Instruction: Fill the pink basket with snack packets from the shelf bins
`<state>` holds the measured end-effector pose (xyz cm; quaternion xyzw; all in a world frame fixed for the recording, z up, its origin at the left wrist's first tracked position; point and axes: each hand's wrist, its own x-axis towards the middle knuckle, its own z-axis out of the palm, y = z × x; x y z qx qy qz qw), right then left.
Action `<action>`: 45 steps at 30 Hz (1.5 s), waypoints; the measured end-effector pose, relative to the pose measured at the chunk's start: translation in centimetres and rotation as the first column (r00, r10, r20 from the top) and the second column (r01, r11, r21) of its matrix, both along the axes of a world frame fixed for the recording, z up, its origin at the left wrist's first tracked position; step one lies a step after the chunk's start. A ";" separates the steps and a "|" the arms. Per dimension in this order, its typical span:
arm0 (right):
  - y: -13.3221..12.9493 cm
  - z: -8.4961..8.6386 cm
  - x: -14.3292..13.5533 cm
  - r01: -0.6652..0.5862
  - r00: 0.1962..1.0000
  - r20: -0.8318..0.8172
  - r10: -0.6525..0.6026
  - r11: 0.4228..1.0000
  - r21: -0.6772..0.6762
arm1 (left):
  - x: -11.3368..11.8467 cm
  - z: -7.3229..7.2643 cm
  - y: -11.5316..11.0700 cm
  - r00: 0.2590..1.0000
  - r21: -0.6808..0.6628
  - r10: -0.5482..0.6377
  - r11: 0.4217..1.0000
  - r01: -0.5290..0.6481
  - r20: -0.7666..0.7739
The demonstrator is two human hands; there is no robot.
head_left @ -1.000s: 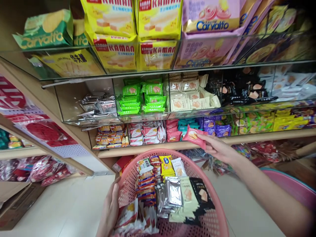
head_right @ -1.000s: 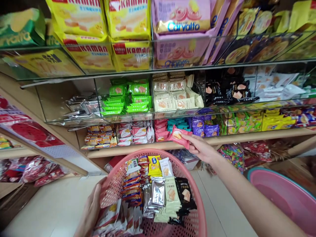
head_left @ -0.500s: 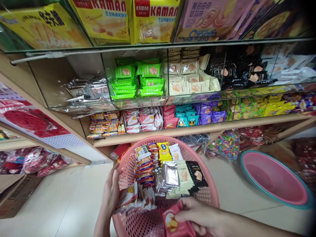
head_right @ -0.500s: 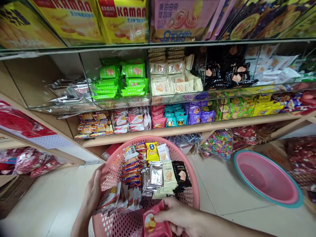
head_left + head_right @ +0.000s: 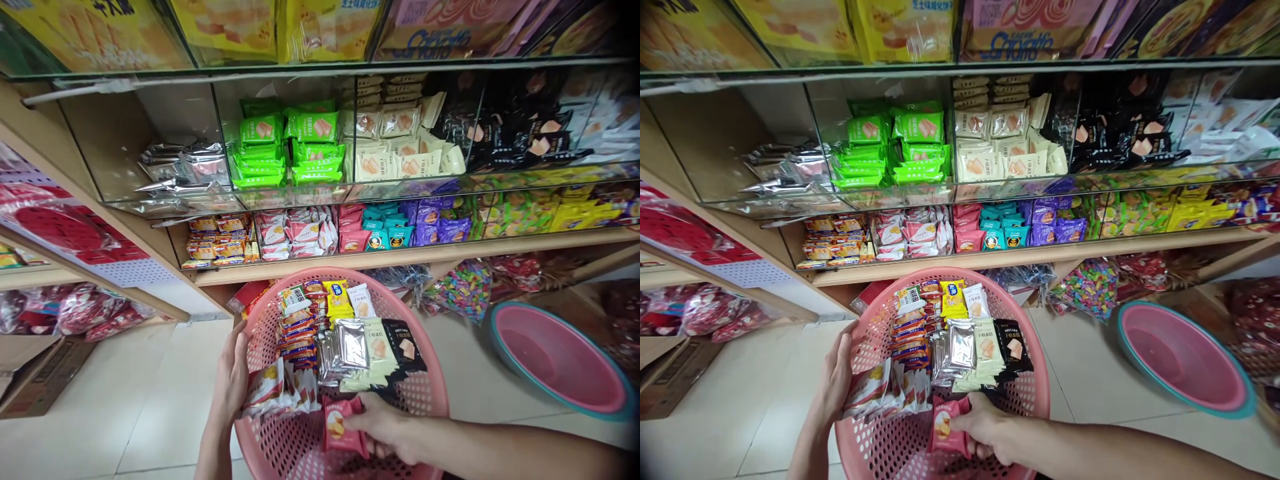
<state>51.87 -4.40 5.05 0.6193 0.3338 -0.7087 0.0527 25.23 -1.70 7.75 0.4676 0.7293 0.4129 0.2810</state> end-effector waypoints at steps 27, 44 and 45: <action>2.4 6.0 2.7 -0.219 0.965 -0.109 0.240 0.960 0.174 | -0.7 -0.5 -0.1 0.998 0.016 0.018 1.000 -0.019 0.053; 24.9 10.1 8.4 -0.322 0.943 0.333 0.005 -0.244 0.915 | -1.0 -0.7 0.1 0.999 -0.018 -0.003 1.000 0.004 0.045; 25.1 10.1 8.2 -0.362 0.926 0.378 0.013 -0.262 0.895 | -0.9 -0.7 0.1 0.999 -0.019 0.002 1.000 -0.001 0.044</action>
